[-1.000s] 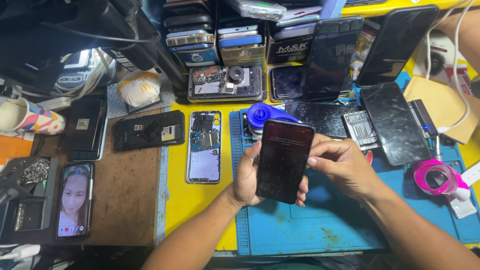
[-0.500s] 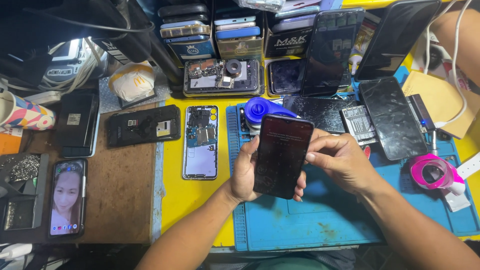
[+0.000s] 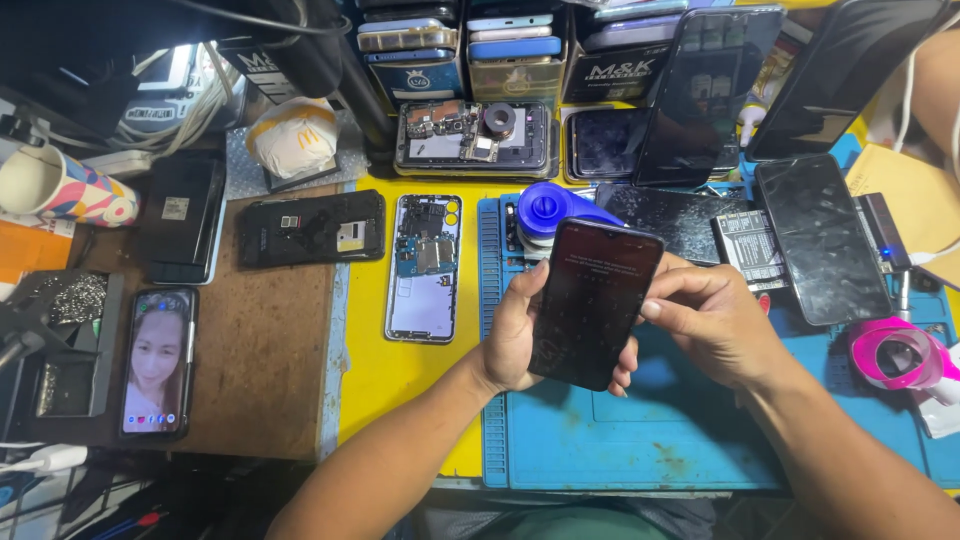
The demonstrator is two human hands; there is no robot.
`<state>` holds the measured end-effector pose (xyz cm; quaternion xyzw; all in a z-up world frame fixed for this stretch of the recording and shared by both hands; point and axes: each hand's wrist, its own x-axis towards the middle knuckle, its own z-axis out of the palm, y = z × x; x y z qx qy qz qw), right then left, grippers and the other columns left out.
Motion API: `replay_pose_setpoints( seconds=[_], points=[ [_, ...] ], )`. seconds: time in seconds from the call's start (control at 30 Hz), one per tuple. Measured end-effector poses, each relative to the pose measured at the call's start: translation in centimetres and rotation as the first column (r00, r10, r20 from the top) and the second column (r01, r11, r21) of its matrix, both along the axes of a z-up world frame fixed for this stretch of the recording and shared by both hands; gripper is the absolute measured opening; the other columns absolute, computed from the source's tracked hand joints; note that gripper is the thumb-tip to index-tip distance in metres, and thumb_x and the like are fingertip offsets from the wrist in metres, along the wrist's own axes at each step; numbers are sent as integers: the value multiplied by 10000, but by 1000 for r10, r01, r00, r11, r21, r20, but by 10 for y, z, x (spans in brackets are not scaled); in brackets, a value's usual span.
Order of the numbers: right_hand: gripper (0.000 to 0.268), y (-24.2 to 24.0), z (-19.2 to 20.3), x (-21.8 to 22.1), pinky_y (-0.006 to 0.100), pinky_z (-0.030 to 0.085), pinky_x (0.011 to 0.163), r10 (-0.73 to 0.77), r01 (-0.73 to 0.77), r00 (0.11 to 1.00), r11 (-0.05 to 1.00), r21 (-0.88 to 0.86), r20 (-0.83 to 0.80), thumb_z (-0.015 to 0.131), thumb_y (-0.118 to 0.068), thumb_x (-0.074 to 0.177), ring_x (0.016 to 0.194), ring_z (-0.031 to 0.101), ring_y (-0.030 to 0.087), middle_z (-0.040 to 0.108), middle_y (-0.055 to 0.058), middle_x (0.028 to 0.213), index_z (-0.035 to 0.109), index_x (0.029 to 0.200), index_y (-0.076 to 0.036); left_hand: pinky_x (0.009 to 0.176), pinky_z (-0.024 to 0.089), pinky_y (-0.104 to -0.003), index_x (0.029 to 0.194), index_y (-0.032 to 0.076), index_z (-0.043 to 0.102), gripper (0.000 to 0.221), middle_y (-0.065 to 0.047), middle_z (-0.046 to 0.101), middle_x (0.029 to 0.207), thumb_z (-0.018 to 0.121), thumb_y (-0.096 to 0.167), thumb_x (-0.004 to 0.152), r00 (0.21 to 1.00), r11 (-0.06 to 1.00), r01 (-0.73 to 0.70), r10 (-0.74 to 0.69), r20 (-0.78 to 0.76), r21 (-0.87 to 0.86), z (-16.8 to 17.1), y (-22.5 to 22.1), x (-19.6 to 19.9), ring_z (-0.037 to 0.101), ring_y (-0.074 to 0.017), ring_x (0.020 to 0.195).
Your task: The person handles multiple smartphones on a cluttered workbench, using a screwdriver to remove screws from the back of an Oppo phone and later a Vivo phone. They also peel off colored stickers from the devices and place them on the table.
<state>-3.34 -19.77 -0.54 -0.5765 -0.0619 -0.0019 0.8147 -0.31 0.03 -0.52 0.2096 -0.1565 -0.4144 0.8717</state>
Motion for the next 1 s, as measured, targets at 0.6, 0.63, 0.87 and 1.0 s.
replay_pose_setpoints(
  seconds=[0.6,0.63,0.87,1.0],
  points=[
    [12,10,37,-2,328,517,716,-18,18,1000,1000,-25,26,780,55,791,810,596,172,637,131,822,770,797,57,685,642,-498,1077,-22,698,786,-310,723,857,276,639,1019,999,999,5,-7,52,34,3,-2,4,763,-364,750],
    [9,12,38,-1,326,517,711,-9,9,1000,1000,-28,20,779,54,793,807,595,170,639,131,821,772,798,56,682,641,-500,1070,-23,703,785,-307,724,852,281,638,1024,999,1000,3,-4,51,24,4,-2,4,763,-363,746],
    [36,4,18,1,365,549,660,32,-32,999,1000,2,6,768,31,815,743,627,229,618,142,826,758,822,65,703,647,-497,1067,-26,714,779,-308,733,878,340,657,1026,1000,1000,23,-24,-17,-17,-1,-2,3,771,-364,784],
    [66,4,20,3,426,588,574,88,-87,996,995,57,-23,760,-3,837,663,651,295,605,149,863,744,831,61,698,644,-499,1076,-32,712,771,-306,733,882,348,647,1033,999,1000,20,-20,-37,-21,-4,-2,0,772,-362,787]
  ],
)
